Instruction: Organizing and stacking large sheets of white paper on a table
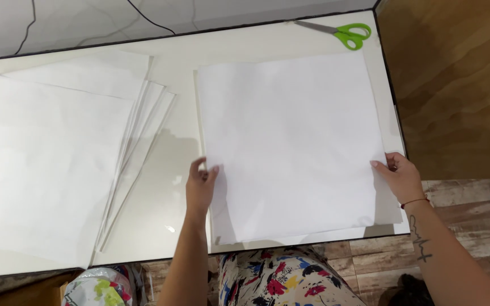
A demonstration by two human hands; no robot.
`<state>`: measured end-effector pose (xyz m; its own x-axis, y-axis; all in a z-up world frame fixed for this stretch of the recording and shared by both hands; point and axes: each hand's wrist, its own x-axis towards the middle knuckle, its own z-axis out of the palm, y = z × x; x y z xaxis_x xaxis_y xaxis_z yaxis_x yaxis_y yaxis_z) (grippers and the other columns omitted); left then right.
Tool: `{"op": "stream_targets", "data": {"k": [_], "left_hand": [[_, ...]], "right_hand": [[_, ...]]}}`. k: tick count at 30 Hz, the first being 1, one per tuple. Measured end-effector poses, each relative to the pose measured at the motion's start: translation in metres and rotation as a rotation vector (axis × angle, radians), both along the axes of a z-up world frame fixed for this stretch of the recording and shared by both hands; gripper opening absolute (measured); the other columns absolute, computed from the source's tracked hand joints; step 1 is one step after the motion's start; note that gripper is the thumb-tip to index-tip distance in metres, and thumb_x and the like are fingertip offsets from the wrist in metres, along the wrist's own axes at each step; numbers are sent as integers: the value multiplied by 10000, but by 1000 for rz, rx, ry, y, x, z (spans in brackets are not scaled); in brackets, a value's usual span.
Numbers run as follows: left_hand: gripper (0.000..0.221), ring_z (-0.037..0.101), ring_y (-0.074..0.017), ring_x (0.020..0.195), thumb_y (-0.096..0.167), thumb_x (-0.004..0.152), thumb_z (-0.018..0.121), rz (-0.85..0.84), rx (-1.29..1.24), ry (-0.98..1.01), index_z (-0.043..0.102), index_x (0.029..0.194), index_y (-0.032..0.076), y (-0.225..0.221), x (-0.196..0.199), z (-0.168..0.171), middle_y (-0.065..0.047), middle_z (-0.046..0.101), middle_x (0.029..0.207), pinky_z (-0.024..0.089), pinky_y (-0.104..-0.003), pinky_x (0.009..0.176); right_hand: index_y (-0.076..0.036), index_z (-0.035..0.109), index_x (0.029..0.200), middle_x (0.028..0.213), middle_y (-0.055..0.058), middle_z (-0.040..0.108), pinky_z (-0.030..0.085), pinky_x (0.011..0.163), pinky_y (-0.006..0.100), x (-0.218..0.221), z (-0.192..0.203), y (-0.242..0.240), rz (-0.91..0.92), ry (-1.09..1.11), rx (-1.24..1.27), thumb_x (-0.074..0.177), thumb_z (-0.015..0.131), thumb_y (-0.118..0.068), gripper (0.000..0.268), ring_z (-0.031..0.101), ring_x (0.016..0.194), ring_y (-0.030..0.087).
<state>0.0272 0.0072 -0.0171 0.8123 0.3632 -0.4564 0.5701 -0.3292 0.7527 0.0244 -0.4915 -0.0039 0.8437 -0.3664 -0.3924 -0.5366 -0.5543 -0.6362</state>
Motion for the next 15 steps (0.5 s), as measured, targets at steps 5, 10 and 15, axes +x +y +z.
{"op": "stream_targets", "data": {"k": [5, 10, 15], "left_hand": [[669, 608, -139, 848, 352, 875, 721, -11, -204, -108, 438, 1467, 225, 3, 84, 12, -47, 644, 924, 485, -274, 801], [800, 686, -239, 1111, 207, 864, 703, 48, -410, -58, 349, 1580, 249, 3, 165, 23, -139, 692, 1279, 556, -344, 954], [814, 614, -206, 1269, -80, 879, 597, 43, -539, -352, 357, 1579, 257, 8, 213, -28, -111, 561, 1524, 505, -316, 1038]], "right_hand": [[-71, 703, 1137, 1013, 89, 691, 446, 757, 402, 3, -5, -5, 63, 26, -62, 960, 693, -438, 408, 629, 907, 262], [-52, 708, 1044, 924, 61, 655, 416, 736, 339, 0, -9, -3, 3, -13, -26, 973, 730, -372, 328, 568, 840, 213], [-63, 707, 963, 825, 40, 616, 368, 666, 308, -1, 16, 15, -46, 4, 37, 977, 717, -354, 292, 505, 725, 185]]}}
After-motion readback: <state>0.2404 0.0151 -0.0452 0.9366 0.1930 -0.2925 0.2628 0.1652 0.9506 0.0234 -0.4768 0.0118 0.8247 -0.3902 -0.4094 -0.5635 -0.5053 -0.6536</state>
